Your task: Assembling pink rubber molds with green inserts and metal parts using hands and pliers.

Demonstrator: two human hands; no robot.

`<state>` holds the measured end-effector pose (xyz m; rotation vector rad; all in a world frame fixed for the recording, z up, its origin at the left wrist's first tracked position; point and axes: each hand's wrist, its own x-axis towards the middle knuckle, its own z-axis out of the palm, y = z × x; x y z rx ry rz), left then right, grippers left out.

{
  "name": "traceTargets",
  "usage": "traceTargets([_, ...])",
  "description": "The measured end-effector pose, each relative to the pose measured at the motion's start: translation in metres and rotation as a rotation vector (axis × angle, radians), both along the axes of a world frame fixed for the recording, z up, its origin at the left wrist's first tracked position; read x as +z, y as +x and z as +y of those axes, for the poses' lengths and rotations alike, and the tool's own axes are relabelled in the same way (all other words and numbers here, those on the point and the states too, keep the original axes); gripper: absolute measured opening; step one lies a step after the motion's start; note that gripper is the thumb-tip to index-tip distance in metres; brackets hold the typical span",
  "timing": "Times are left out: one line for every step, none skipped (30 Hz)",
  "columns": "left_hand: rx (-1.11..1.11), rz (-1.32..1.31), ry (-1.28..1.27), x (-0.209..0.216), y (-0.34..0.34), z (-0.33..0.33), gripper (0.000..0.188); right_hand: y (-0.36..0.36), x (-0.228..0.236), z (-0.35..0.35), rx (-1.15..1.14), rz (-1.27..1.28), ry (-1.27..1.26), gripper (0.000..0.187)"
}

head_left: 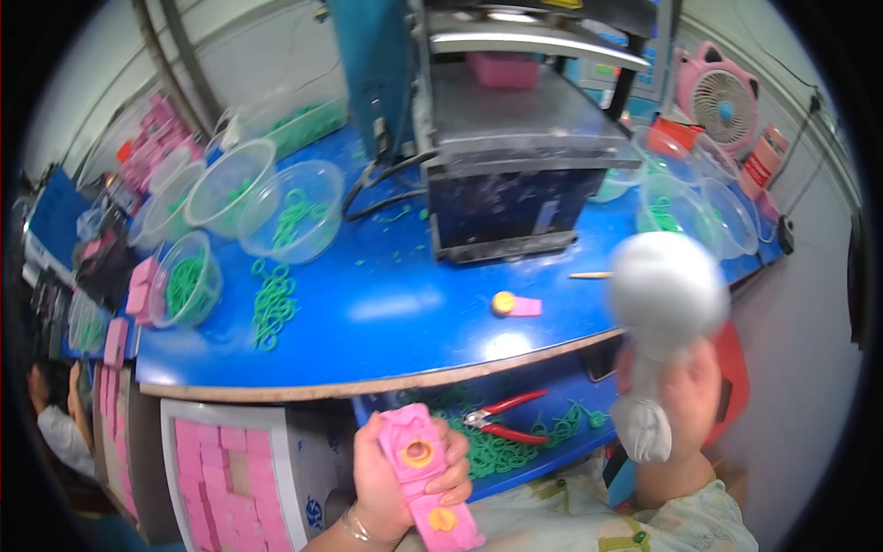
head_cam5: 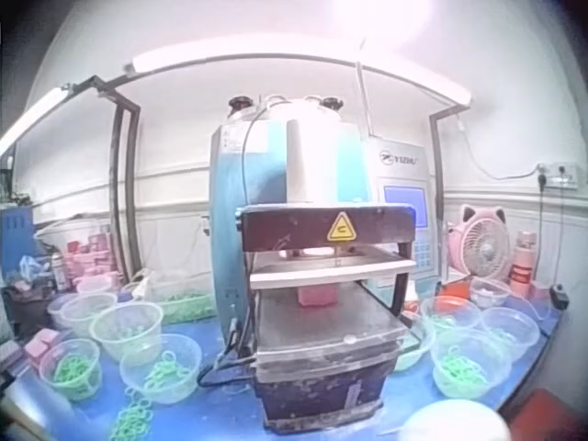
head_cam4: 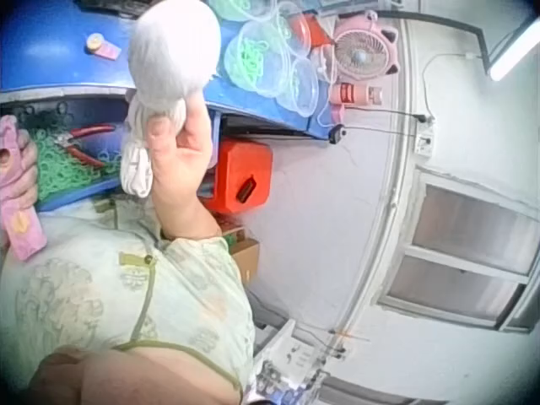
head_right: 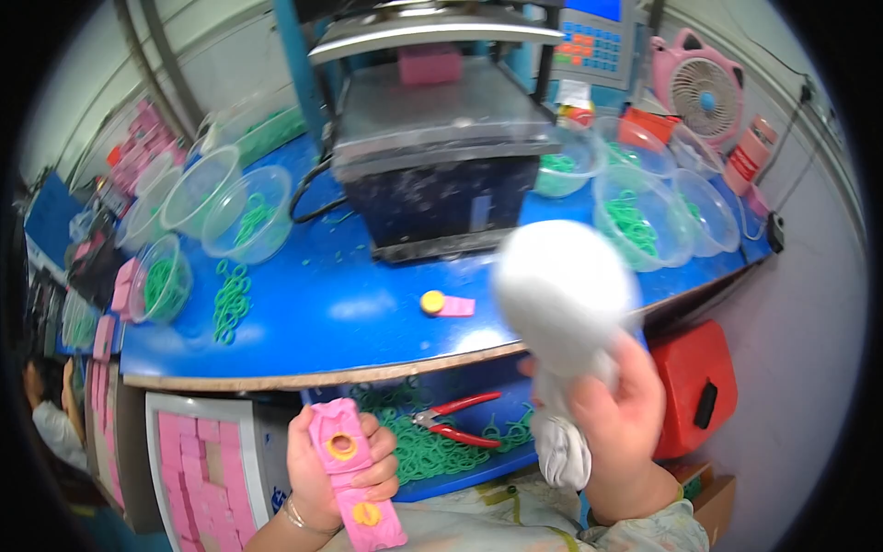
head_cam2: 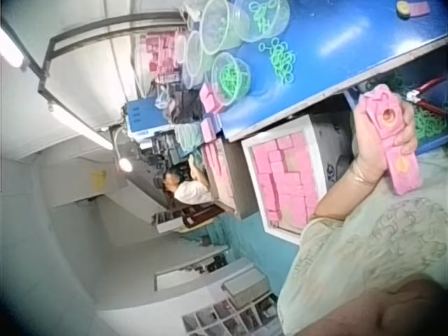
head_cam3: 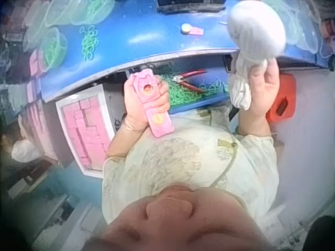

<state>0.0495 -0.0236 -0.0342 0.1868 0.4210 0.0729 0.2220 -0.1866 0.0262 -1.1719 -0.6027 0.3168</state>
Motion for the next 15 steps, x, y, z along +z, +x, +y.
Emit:
traceTargets([0.01,-0.029,-0.034,0.0,-0.002,0.0,0.056,-0.002,-0.008,-0.005,-0.061,-0.16,0.023,0.051])
traceTargets([-0.006,-0.074,-0.069,-0.001,0.0,0.0,0.057,-0.013,-0.007,-0.009,-0.102,-0.266,-0.04,0.04])
traceTargets([0.017,-0.092,-0.011,-0.003,-0.001,-0.002,0.059,-0.015,-0.024,-0.012,0.062,-0.45,-0.129,0.034])
traceTargets([0.032,-0.11,0.054,-0.003,0.003,-0.004,0.061,-0.01,-0.04,-0.014,0.22,-0.633,-0.213,0.03])
traceTargets([0.166,0.335,0.108,0.018,0.012,-0.012,0.06,-0.017,-0.036,0.004,0.313,-1.015,-0.252,0.029])
traceTargets([0.165,0.336,0.11,0.016,0.012,-0.013,0.06,-0.021,-0.03,0.022,0.401,-1.398,-0.291,0.03])
traceTargets([0.195,0.349,0.202,0.01,0.008,-0.015,0.059,-0.016,-0.031,0.022,0.436,-1.322,-0.319,0.034])
traceTargets([0.221,0.362,0.294,0.004,0.004,-0.017,0.059,-0.011,-0.032,0.021,0.47,-1.244,-0.349,0.039])
traceTargets([0.107,0.066,0.095,-0.008,-0.004,-0.01,0.059,-0.006,-0.029,0.023,0.291,-1.132,-0.186,0.043])
traceTargets([-0.013,-0.232,-0.106,-0.01,-0.008,-0.003,0.058,-0.005,-0.022,0.024,0.168,-0.973,-0.067,0.043])
traceTargets([-0.008,-0.051,0.029,-0.006,-0.009,-0.004,0.058,-0.009,-0.017,0.023,0.093,-0.952,-0.07,0.042])
traceTargets([0.017,-0.029,0.023,-0.007,-0.01,-0.005,0.058,-0.012,-0.014,0.022,0.018,-0.929,-0.073,0.042])
traceTargets([0.026,0.066,0.135,-0.005,-0.008,-0.005,0.058,-0.014,-0.019,0.016,0.222,-0.954,-0.135,0.04])
traceTargets([0.034,0.164,0.249,0.001,-0.003,-0.006,0.057,-0.015,-0.03,0.01,0.423,-0.967,-0.198,0.04])
traceTargets([-0.052,0.183,0.343,0.015,0.0,-0.008,0.056,-0.019,-0.041,0.014,0.364,-1.156,-0.239,0.04])
